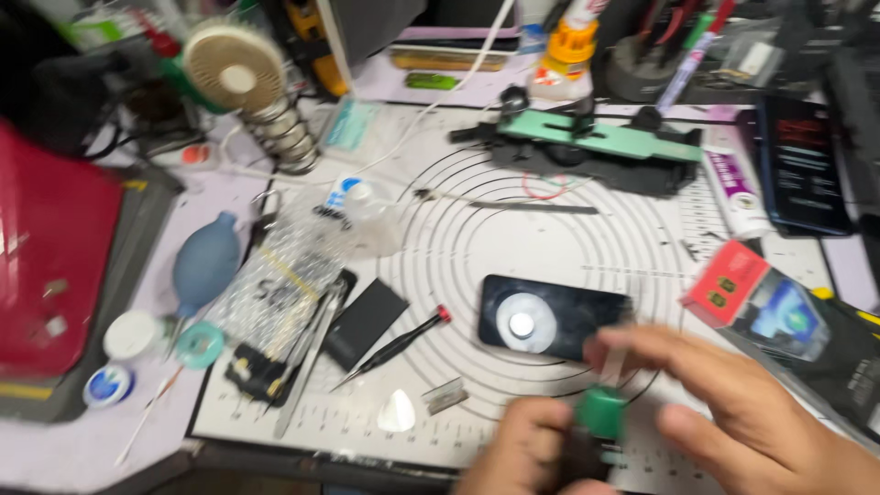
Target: The person removes the old battery from a disassembled smartphone, cleans the interior with a cotton swab, and uses a screwdriver to adjust internal components. They then open a new battery package and prepare to install the replacement.
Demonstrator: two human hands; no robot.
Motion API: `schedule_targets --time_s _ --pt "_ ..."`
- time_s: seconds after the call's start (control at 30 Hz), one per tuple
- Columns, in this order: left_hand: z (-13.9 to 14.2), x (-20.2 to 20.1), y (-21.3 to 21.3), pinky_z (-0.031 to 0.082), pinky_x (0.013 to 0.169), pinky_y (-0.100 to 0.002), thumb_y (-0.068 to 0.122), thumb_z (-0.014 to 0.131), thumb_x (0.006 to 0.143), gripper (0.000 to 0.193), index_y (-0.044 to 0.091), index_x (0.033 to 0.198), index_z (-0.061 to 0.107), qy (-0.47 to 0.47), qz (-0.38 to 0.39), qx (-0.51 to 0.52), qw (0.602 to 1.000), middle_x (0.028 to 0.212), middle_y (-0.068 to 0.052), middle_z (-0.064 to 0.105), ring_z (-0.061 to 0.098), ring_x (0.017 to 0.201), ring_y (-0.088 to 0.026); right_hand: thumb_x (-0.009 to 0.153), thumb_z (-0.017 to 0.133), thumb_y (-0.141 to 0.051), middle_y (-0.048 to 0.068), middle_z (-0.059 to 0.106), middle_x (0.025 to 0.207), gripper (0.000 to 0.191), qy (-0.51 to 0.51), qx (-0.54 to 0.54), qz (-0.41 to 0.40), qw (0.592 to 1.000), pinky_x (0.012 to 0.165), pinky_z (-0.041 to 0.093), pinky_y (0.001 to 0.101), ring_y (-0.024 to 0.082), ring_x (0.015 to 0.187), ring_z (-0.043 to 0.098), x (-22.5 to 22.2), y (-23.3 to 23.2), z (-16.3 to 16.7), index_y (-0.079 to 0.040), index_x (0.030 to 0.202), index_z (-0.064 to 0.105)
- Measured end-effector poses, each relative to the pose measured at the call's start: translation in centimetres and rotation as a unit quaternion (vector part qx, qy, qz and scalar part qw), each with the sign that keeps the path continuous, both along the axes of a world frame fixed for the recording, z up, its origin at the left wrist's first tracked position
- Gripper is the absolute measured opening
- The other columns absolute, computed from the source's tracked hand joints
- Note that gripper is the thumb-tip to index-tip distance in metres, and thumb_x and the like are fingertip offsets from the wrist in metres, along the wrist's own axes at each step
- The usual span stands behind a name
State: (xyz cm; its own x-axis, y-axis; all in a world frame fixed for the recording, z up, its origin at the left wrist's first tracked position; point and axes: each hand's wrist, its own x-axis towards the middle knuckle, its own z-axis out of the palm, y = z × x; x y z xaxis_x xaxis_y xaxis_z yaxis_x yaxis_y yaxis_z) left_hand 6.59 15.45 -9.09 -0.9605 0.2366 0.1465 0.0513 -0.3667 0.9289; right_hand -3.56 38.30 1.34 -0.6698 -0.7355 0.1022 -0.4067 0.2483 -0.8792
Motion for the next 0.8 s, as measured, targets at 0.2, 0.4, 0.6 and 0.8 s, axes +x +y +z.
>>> schedule_targets --time_s 0.2,0.4,0.6,0.8 --pt "3.2 1.4 2.2 0.059 0.086 -0.036 0.02 0.059 0.107 0.029 0.008 0.133 0.054 -0.012 -0.025 -0.349 0.937 0.102 -0.012 0.071 0.074 0.096 -0.023 0.104 0.059 -0.024 0.025 0.063 0.124 0.044 -0.408 -0.061 -0.168 0.895 0.105 0.051 0.0495 0.036 0.119 0.062 5.2 1.4 -6.8 0.003 0.138 0.054" --pt "8.3 0.3 -9.4 0.054 0.084 -0.045 0.031 0.07 0.097 0.028 0.006 0.109 0.072 0.117 -0.08 -0.51 0.848 0.101 -0.015 0.073 0.071 0.097 -0.033 0.108 0.049 -0.016 0.026 0.066 0.1 0.029 -0.51 -0.205 -0.143 0.823 0.08 0.059 0.0466 0.037 0.092 0.075 6.8 -2.0 -6.0 0.005 0.129 0.048" --pt "11.5 -3.3 -11.0 0.054 0.073 -0.047 0.021 0.071 0.079 0.024 0.0 0.088 0.065 0.079 0.06 -0.642 0.76 0.095 -0.019 0.064 0.066 0.088 -0.037 0.109 0.042 -0.021 0.013 0.065 0.092 0.033 -0.427 -0.151 -0.009 0.891 0.072 0.055 0.0312 0.019 0.078 0.069 5.5 -5.8 -2.0 0.003 0.129 0.052" --pt "11.3 -4.1 -9.5 0.054 0.078 -0.048 0.013 0.066 0.078 0.014 0.002 0.086 0.064 0.031 0.037 -0.667 0.743 0.096 -0.017 0.064 0.065 0.093 -0.037 0.104 0.042 -0.023 0.009 0.065 0.086 0.035 -0.43 -0.096 -0.05 0.896 0.068 0.054 0.0302 0.017 0.07 0.067 4.9 -7.0 -0.5 0.0 0.126 0.056"
